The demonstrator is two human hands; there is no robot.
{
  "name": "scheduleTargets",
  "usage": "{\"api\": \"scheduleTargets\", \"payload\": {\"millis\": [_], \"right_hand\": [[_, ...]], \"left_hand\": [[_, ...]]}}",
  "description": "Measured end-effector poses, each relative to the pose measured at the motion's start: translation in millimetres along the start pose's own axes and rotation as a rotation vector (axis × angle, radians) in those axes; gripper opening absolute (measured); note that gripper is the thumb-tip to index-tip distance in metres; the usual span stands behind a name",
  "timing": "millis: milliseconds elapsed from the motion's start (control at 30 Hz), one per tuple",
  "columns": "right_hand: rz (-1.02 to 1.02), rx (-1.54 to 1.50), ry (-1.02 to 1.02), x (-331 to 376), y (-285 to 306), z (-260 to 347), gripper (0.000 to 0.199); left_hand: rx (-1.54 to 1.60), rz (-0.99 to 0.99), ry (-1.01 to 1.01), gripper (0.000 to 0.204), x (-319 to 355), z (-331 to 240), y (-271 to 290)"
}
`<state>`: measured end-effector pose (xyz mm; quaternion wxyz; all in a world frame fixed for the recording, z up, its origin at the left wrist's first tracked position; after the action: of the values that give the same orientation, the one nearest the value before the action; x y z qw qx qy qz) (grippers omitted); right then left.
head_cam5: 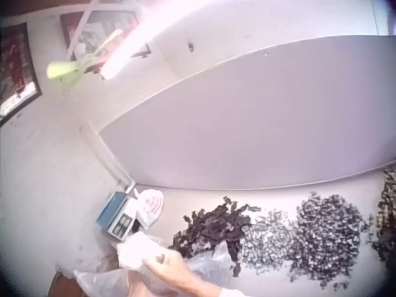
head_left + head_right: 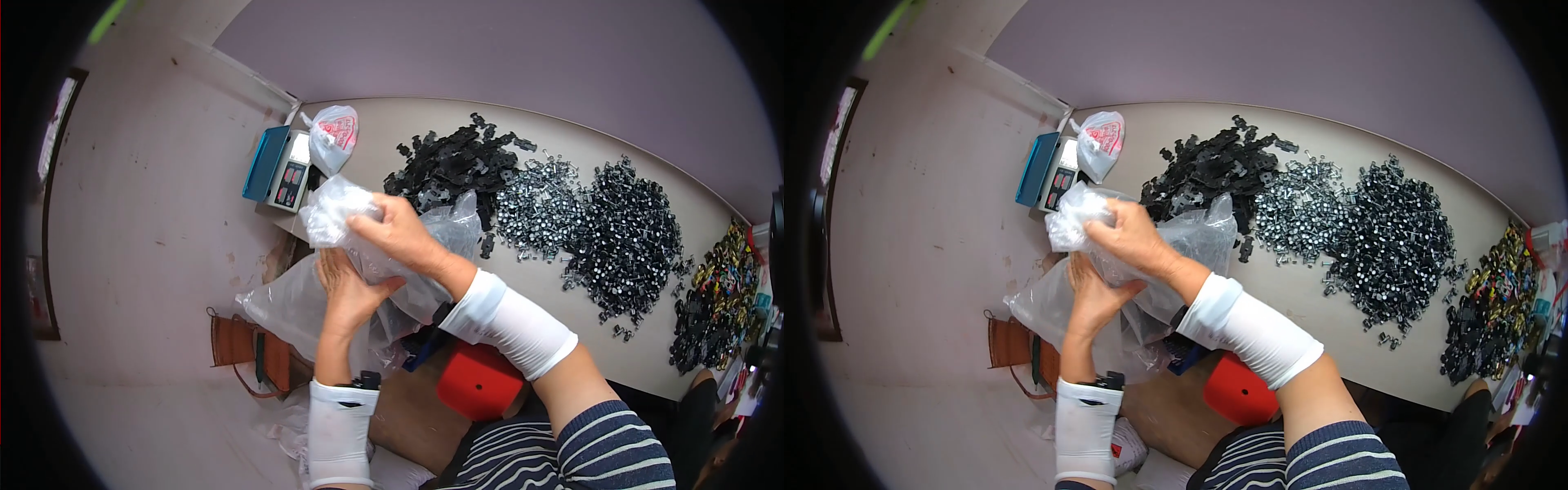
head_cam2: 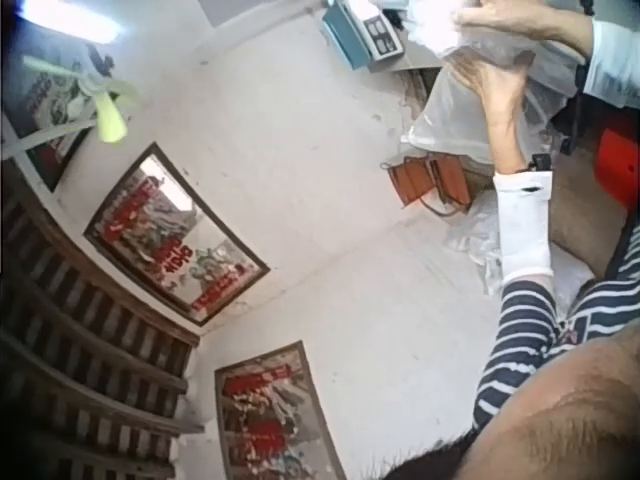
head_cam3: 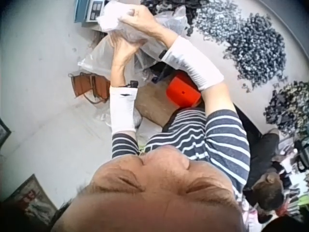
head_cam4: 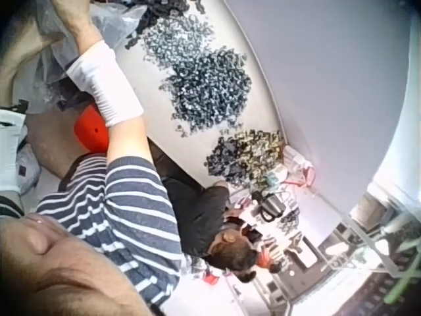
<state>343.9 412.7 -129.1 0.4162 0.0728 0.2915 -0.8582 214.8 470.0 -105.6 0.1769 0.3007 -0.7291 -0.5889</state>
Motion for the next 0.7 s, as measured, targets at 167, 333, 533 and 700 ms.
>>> {"api": "scheduleTargets", "payload": {"millis": [167, 333, 533, 700], "right_hand": [[0.012, 0.394, 0.072, 3.2, -6.5, 12.5, 0.03], [-0.28, 0.764, 0.344, 62.1, 47.4, 29.2, 0.026], [-0.796, 0.154, -0.613, 195.4, 118.4, -107.0, 0.036], [-0.61, -0.56, -0.598, 192.3, 115.3, -157.8, 0.036]], "left_hand": [[0.392, -0.042, 0.156, 0.048, -5.6, 12.9, -41.1], [0.998, -0.045, 0.443, 0.03, -1.3, 37.0, -44.1], [1.31, -0.119, 0.543, 0.039, -0.2, 51.6, -17.8], [1.454, 0.047, 0.518, 0.043, -4.0, 52.4, -17.9]]}}
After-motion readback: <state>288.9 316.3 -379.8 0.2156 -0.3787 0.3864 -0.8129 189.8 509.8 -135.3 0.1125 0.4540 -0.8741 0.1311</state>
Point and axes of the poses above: each hand's wrist, its own x-axis away from the middle knuckle, its own y-axis out of the back of the hand, z = x × y, the point moved 2 cm from there along -x, towards the middle knuckle, and after that the axes turned 11 degrees about y, right-handed, at the moved point
